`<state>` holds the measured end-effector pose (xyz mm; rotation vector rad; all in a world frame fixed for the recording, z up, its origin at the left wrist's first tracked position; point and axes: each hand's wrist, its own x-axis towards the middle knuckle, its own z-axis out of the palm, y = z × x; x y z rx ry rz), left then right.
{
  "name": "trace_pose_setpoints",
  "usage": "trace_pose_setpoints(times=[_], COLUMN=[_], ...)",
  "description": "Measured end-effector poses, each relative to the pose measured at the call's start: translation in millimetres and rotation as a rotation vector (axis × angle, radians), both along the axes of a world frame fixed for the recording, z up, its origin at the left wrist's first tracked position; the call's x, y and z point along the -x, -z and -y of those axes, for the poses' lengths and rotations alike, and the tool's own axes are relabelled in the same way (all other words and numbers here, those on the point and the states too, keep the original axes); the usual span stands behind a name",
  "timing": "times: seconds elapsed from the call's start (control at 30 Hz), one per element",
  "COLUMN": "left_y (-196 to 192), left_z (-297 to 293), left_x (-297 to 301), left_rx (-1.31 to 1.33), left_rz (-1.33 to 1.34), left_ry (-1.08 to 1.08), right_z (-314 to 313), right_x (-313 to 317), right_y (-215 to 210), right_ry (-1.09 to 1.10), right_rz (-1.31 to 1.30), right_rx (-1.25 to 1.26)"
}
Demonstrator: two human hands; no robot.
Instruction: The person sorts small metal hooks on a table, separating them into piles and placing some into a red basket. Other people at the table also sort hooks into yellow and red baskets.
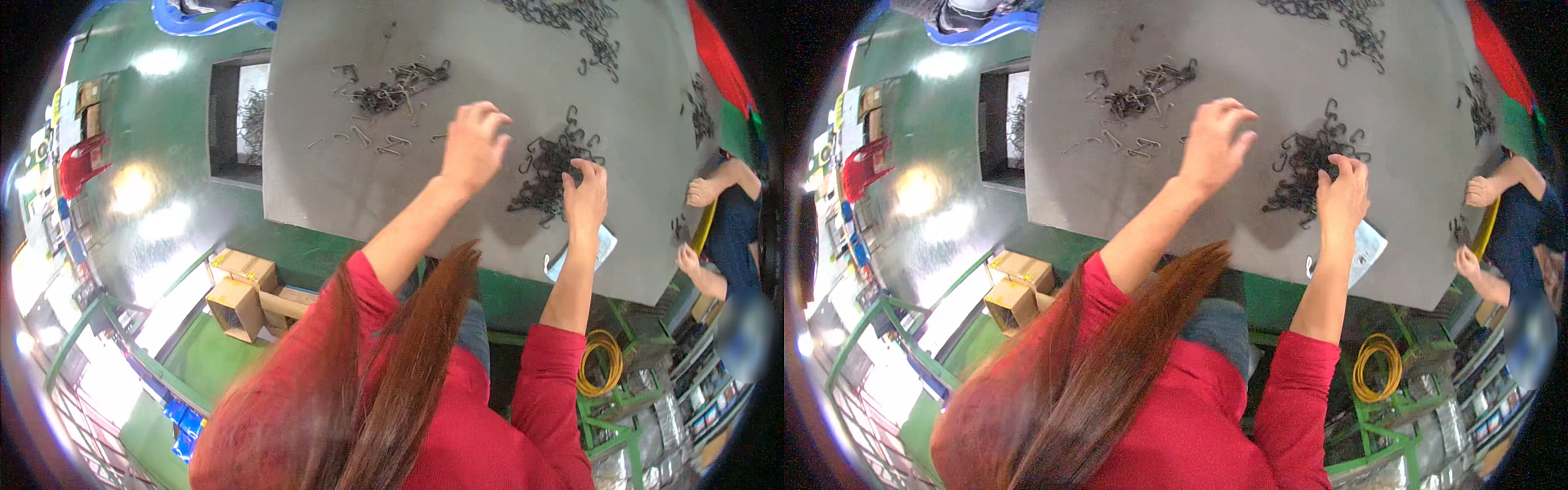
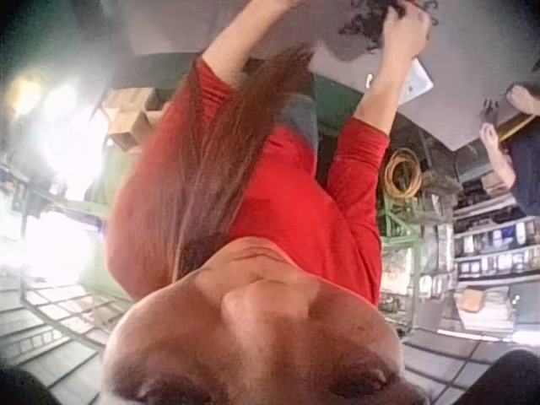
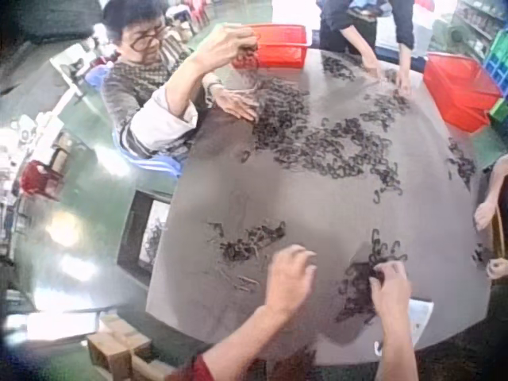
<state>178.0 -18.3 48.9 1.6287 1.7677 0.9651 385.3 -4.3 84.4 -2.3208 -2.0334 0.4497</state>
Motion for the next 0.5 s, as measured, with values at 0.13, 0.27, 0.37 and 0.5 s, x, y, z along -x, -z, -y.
trace_pose_setpoints(times=[0.13, 0.27, 0.37, 0.5], left_y=[25.3, 40.0, 45.0, 22.8], left_z=[-8.4, -29.9, -41.1, -27.7], left_x=[98.4, 123.5, 142.3, 179.2], left_rx=[-0.016, -0.124, 0.041, 0.386], left_rz=[-0.327, -0.462, -0.477, 0.172], left_ry=[-0.248, -0.075, 0.023, -0.133], right_z=[-35.6, -68.4, -88.6, -97.0], right_x=[97.2, 178.2, 197.4, 195.6], right_y=[30.3, 59.7, 68.4, 48.5], right_ry=[-0.295, -0.395, -0.563, -0.373], right_rz=[-0.401, -0.457, -0.35, -0.575], right_rx=[0.033, -0.111, -0.057, 0.208])
